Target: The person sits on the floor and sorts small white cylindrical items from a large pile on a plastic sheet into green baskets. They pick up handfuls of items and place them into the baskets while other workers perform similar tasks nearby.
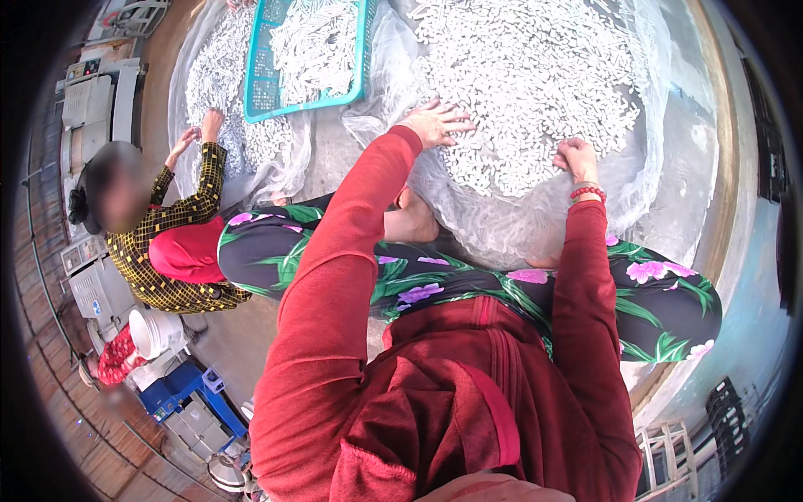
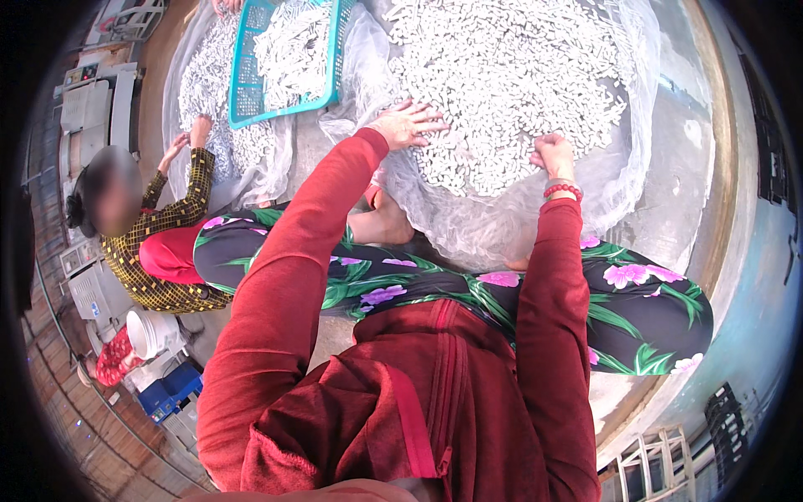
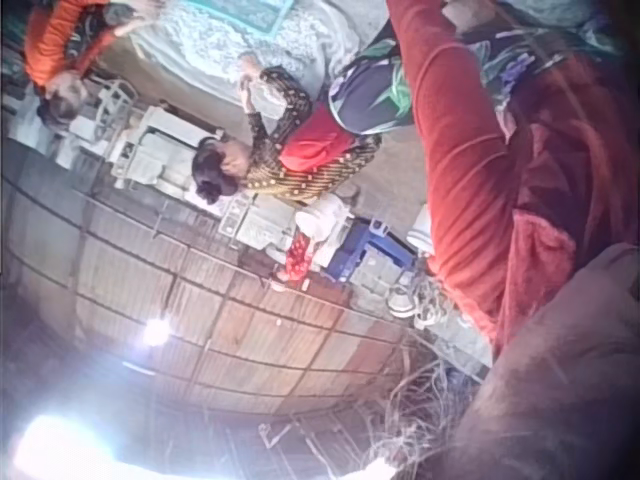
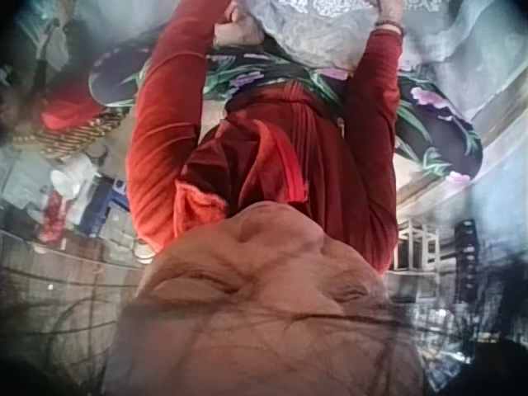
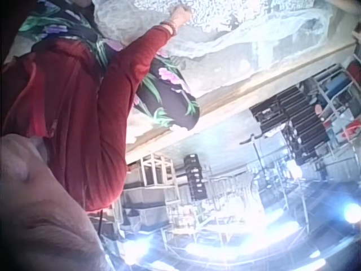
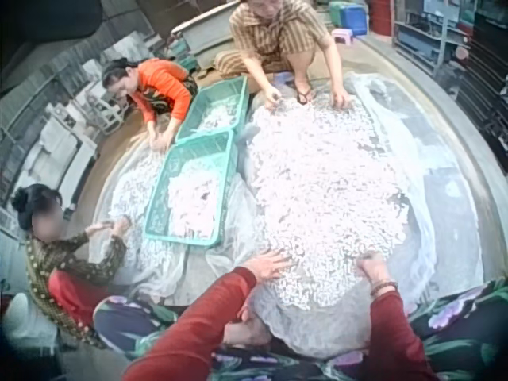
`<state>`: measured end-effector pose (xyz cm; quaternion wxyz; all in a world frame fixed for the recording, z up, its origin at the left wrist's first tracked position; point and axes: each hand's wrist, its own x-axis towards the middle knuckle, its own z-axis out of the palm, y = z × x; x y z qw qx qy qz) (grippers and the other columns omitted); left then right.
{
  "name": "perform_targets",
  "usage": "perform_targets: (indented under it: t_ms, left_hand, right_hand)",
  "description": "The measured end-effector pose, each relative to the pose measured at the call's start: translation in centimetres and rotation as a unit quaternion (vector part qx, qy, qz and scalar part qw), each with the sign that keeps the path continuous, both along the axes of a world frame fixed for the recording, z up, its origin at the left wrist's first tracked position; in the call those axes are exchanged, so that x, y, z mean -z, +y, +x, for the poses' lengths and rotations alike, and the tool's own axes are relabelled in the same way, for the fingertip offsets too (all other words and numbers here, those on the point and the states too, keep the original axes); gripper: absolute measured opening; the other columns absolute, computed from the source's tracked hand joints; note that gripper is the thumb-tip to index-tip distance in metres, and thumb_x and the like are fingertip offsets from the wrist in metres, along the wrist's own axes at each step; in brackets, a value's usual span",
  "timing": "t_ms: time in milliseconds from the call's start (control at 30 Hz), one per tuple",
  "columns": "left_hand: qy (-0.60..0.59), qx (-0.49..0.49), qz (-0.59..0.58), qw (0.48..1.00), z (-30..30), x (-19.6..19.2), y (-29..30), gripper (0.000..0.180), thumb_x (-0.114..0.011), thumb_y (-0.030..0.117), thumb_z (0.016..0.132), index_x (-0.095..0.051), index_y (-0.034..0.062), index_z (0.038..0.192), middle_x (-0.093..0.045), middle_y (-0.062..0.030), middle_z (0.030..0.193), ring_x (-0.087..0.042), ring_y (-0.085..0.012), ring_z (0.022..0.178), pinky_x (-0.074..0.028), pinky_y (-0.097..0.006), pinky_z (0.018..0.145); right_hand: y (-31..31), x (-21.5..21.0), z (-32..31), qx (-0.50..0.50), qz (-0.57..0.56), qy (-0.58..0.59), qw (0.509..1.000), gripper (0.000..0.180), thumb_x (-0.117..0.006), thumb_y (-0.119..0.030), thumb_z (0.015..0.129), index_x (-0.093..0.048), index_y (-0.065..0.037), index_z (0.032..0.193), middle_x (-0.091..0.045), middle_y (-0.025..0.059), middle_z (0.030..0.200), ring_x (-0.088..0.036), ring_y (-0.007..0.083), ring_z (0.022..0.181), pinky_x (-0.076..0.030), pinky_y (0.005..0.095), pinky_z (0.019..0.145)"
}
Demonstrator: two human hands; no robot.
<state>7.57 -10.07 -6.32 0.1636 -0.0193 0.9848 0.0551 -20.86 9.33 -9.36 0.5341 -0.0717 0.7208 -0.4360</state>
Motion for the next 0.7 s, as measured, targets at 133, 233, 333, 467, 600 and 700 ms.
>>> perform_targets:
  t_ms: [133,233,333,467,600,700]
  left_hand:
    - [0.061,-0.041,-0.046,0.996,-0.9,-2.5,2.1,0.057,-0.059,0.026,0.074,-0.036,0.0332,0.125,-0.035,-0.0042,0.13,-0.033,-0.0297,0.12,-0.029,-0.052,0.095]
    - [0.123,0.077,0.062,0.987,0.1,-0.9,7.1,0.031,-0.05,0.017,0.076,-0.049,0.0278,0.105,-0.044,-0.0031,0.107,-0.043,-0.0225,0.102,-0.04,-0.04,0.08]
    - [0.056,0.036,0.17,0.983,-1.1,0.0,7.7,0.025,-0.051,0.016,0.074,-0.053,0.0263,0.097,-0.043,-0.0039,0.098,-0.044,-0.0232,0.097,-0.04,-0.037,0.081]
    - [0.104,-0.085,0.192,0.972,-3.2,-1.7,3.9,0.023,-0.053,0.011,0.074,-0.057,0.0208,0.095,-0.046,-0.0043,0.099,-0.045,-0.0258,0.094,-0.041,-0.035,0.082]
    - [0.233,-0.29,0.189,0.909,-5.2,-2.8,-0.5,0.023,-0.051,0.009,0.079,-0.056,0.0106,0.101,-0.053,-0.0082,0.099,-0.05,-0.0264,0.093,-0.041,-0.036,0.084]
    - [0.268,-0.41,0.269,0.829,-8.7,-5.0,-3.6,0.031,-0.038,0.022,0.086,-0.054,0.0016,0.104,-0.053,-0.0174,0.108,-0.051,-0.0283,0.101,-0.039,-0.037,0.088]
  right_hand:
    - [-0.3,-0.1,2.6,-0.373,0.128,0.343,0.853,0.045,-0.075,-0.013,0.06,-0.052,0.003,0.094,-0.055,0.0169,0.094,-0.06,0.025,0.076,-0.052,0.0346,0.06]
    - [-0.8,-1.3,8.9,-0.415,0.153,0.538,0.718,0.07,-0.079,-0.015,0.055,-0.042,-0.002,0.113,-0.04,0.0209,0.116,-0.058,0.0318,0.086,-0.052,0.0403,0.063]
    - [-1.1,-0.8,9.6,-0.333,0.093,0.378,0.859,0.065,-0.074,-0.009,0.062,-0.039,-0.003,0.117,-0.042,0.0203,0.113,-0.059,0.0287,0.082,-0.054,0.0344,0.053]
    - [-5.0,-4.3,7.4,-0.214,-0.018,0.026,0.976,0.049,-0.062,0.002,0.069,-0.043,-0.001,0.115,-0.055,0.0196,0.099,-0.06,0.0224,0.066,-0.052,0.0263,0.046]
    - [-9.6,-8.3,5.5,-0.207,-0.093,0.212,0.951,0.037,-0.058,-0.006,0.075,-0.049,-0.002,0.111,-0.059,0.0168,0.088,-0.057,0.0224,0.057,-0.052,0.031,0.05]
    - [-11.9,-6.5,2.8,-0.214,-0.166,0.365,0.891,0.039,-0.054,-0.014,0.077,-0.05,-0.003,0.115,-0.058,0.0202,0.096,-0.057,0.0297,0.087,-0.044,0.037,0.076]
